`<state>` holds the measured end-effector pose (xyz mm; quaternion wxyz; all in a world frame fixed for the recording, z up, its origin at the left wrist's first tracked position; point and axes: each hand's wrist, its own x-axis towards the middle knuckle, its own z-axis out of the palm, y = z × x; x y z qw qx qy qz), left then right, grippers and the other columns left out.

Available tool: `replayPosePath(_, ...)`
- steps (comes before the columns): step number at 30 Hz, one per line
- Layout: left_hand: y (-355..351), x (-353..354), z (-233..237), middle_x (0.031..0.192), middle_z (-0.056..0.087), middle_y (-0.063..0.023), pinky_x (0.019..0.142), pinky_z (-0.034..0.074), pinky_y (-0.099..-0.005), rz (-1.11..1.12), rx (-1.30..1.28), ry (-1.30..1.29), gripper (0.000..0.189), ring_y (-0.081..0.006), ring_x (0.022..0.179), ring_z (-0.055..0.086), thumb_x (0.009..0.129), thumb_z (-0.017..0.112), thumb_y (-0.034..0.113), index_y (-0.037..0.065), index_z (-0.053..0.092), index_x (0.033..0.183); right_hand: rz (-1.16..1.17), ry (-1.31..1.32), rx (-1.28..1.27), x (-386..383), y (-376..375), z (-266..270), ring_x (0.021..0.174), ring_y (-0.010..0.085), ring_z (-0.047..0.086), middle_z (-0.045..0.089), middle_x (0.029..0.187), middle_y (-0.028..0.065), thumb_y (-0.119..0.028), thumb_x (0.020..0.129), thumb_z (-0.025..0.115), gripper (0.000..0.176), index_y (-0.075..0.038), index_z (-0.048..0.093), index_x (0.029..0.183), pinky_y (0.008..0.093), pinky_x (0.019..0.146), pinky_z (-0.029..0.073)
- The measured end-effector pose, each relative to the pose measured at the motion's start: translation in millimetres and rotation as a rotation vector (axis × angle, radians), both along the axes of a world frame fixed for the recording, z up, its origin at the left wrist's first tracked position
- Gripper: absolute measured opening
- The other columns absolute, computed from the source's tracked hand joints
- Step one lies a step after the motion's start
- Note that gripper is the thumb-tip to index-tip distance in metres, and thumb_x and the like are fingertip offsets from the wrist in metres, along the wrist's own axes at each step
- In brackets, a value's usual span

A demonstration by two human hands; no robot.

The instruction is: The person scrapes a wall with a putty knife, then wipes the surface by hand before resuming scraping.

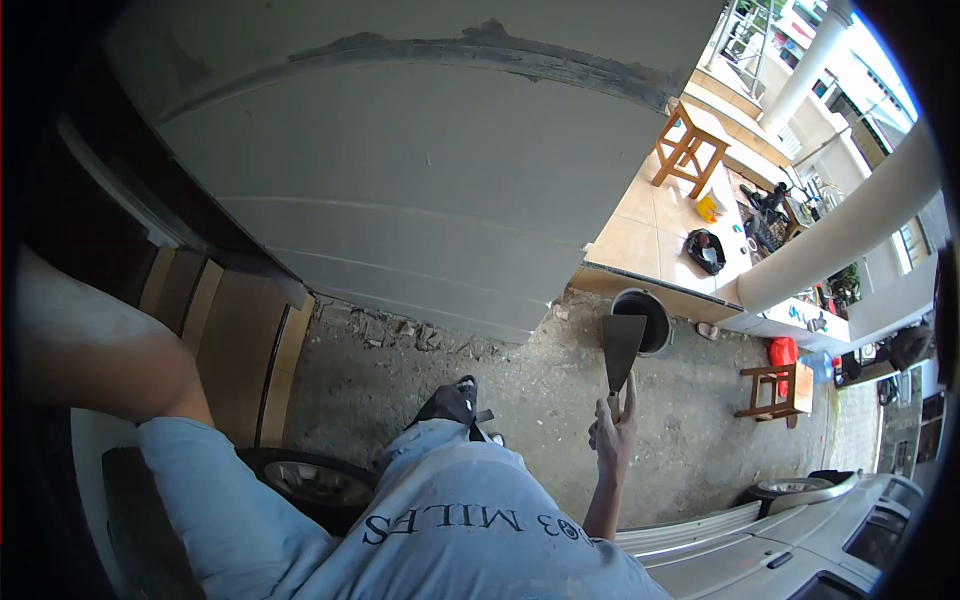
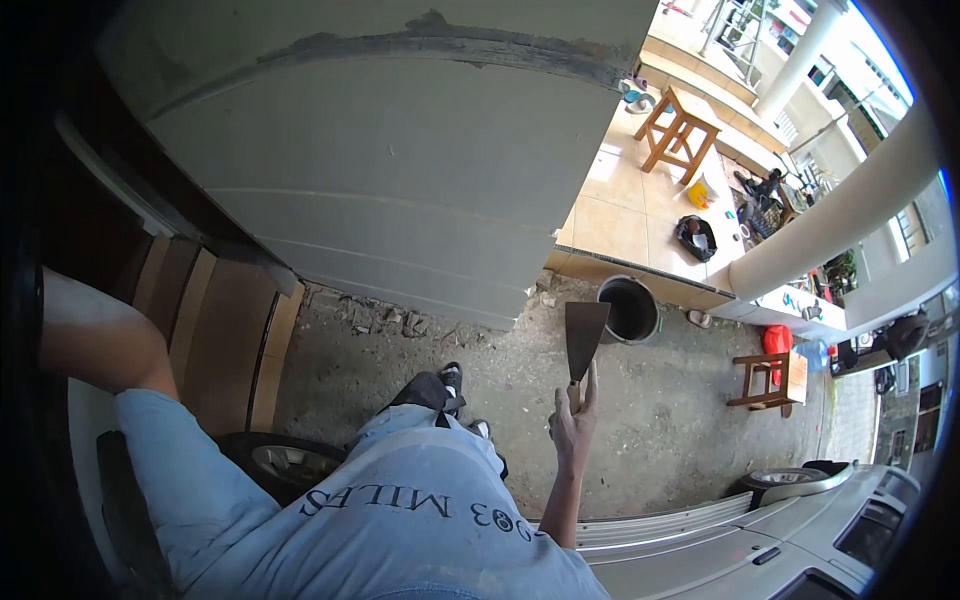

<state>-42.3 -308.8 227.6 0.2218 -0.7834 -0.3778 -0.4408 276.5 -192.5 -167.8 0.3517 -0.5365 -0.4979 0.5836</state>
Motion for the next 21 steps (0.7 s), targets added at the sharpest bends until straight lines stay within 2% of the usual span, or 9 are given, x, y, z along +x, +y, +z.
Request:
replayPosePath(2, -3.1, 2.9, 14.1, 0.108, 0.052, -0.019, 0.095, 0.032, -0.0403, 0.035, 0.044, 0.029, 0.042, -0.0274, 0.106, 0.047, 0.084, 0.042, 0.028, -0.005, 0.047, 0.11, 0.027, 0.019, 0.006, -3.3, -5.9, 7.6, 0.04, 0.0035, 0.037, 0.04, 0.055, -0.0032, -0.006, 0.08, 0.048, 0.059, -0.015, 0.023, 0.132, 0.0181, 0.035, 0.032)
replayPosePath(6, -2.8, -12.3, 11.9, 0.109, 0.052, -0.0188, 0.095, 0.031, -0.0405, 0.066, 0.063, 0.016, 0.042, -0.0274, 0.106, 0.047, 0.084, 0.042, 0.028, -0.004, 0.047, 0.11, 0.041, 0.004, 0.011, -25.5, -14.6, 16.5, 0.04, 0.0035, 0.037, 0.04, 0.056, -0.0033, -0.007, 0.08, 0.049, 0.06, -0.014, 0.022, 0.133, 0.0183, 0.035, 0.032)
replayPosePath(10, 0.5, -37.8, -0.2, 0.109, 0.051, -0.0186, 0.095, 0.031, -0.0406, 0.061, 0.053, -0.029, 0.042, -0.0274, 0.106, 0.047, 0.085, 0.041, 0.028, -0.004, 0.046, 0.111, 0.066, -0.028, 0.07, -43.7, -20.1, 6.7, 0.038, 0.0027, 0.034, 0.038, 0.058, -0.0033, -0.008, 0.081, 0.048, 0.059, -0.021, 0.022, 0.132, 0.0176, 0.032, 0.027)
replayPosePath(19, 9.8, -113.8, -18.1, 0.11, 0.05, -0.0181, 0.095, 0.03, -0.041, 0.002, 0.014, -0.105, 0.042, -0.0273, 0.106, 0.046, 0.085, 0.041, 0.029, -0.004, 0.045, 0.111, -0.051, -0.014, 0.046, -122.3, -35.8, 28.2, 0.037, 0.0028, 0.035, 0.039, 0.058, -0.003, -0.006, 0.08, 0.048, 0.06, -0.021, 0.023, 0.132, 0.0176, 0.032, 0.028)
replayPosePath(21, 11.7, -129.3, -21.1, 0.11, 0.05, -0.018, 0.095, 0.03, -0.041, -0.018, 0.01, -0.115, 0.042, -0.0273, 0.106, 0.046, 0.085, 0.041, 0.029, -0.003, 0.045, 0.112, -0.069, 0.013, 0.069, -142.0, -38.7, 32.2, 0.038, 0.003, 0.036, 0.04, 0.056, -0.0034, -0.006, 0.08, 0.049, 0.06, -0.017, 0.021, 0.133, 0.0181, 0.033, 0.03)
